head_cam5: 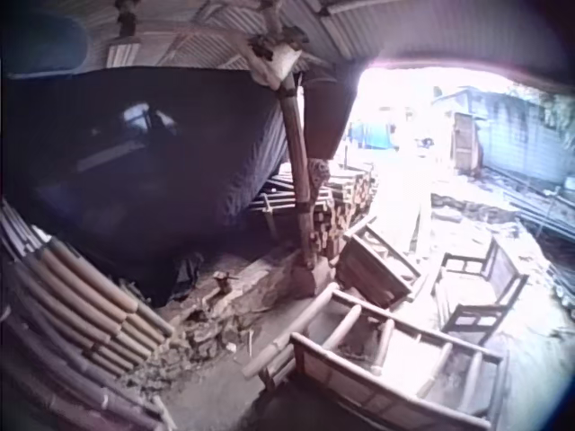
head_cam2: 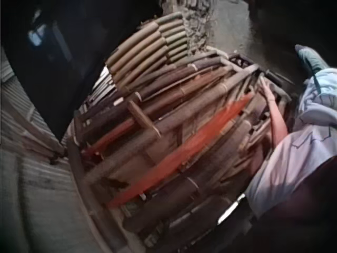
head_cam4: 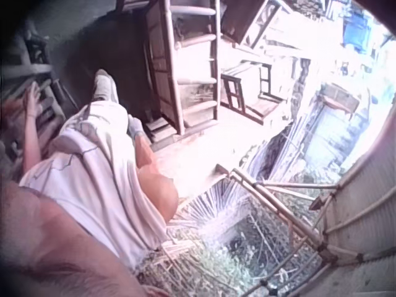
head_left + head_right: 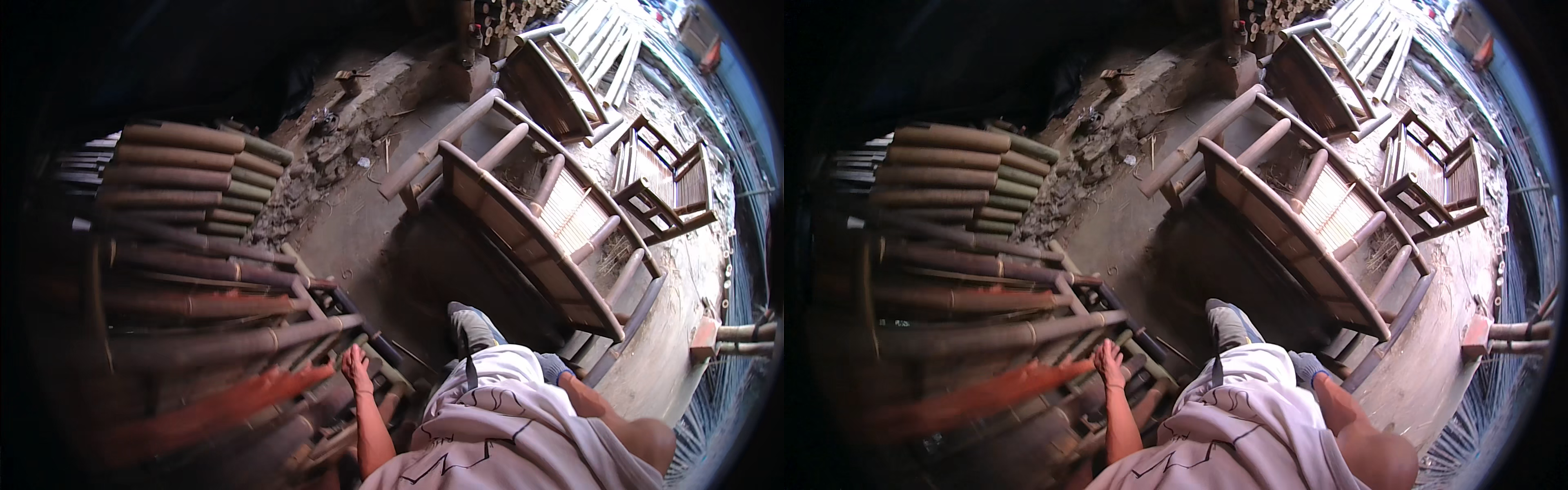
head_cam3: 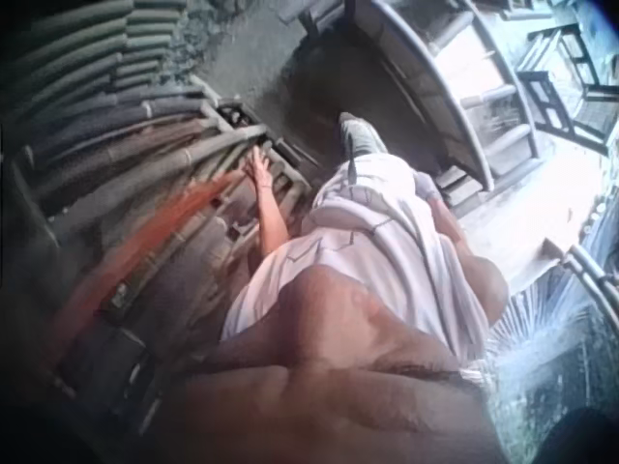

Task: The person applies a dark varnish to a bamboo chair using a brush. They dip the brush into a container held in the left hand and coat the chair's legs and frame. The person repositions the chair to access different sides and continues the application process.

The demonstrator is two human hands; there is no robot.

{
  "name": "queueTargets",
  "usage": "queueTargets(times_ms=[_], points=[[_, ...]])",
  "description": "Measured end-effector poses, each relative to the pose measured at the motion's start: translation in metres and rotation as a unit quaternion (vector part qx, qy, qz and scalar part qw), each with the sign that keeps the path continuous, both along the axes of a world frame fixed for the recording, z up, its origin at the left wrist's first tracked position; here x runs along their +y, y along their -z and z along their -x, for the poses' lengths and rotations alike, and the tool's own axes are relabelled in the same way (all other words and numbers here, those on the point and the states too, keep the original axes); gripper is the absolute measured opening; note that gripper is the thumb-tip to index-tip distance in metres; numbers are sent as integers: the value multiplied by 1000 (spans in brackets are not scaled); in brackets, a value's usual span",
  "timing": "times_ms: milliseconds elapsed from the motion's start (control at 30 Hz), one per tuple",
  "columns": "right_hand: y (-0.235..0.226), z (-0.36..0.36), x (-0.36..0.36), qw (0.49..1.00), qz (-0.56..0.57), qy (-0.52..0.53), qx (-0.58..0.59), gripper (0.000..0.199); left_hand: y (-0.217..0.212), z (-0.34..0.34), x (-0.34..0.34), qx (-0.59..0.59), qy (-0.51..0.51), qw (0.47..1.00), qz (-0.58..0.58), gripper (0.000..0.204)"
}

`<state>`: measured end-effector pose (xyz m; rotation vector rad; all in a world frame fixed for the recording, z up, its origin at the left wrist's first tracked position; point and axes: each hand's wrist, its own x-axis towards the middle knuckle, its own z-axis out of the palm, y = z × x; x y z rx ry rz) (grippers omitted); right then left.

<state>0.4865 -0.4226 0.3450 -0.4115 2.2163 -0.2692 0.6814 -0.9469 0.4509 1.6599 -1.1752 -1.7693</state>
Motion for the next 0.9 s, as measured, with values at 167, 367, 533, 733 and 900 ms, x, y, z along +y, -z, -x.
queueTargets(times_ms=[167, 367, 533, 733, 900], points=[[-70, 100, -174, 976, -142, 116, -119, 53, 24, 88, -181, -37, 146, 987, 59, 43], [-45, 289, -381, 976, 19, 203, 80, 49, 98, 197, -317, -90, 213, 973, 13, 85], [-85, 458, -603, 938, 209, 110, 252, 50, 75, 359, -450, -130, 306, 940, 73, 111], [-109, 638, -855, 885, 276, 29, 375, 63, 107, 592, -626, -69, 361, 911, 185, 118], [-53, 758, -1027, 858, 312, 22, 407, 52, 201, 788, -752, -32, 411, 882, 230, 127]])
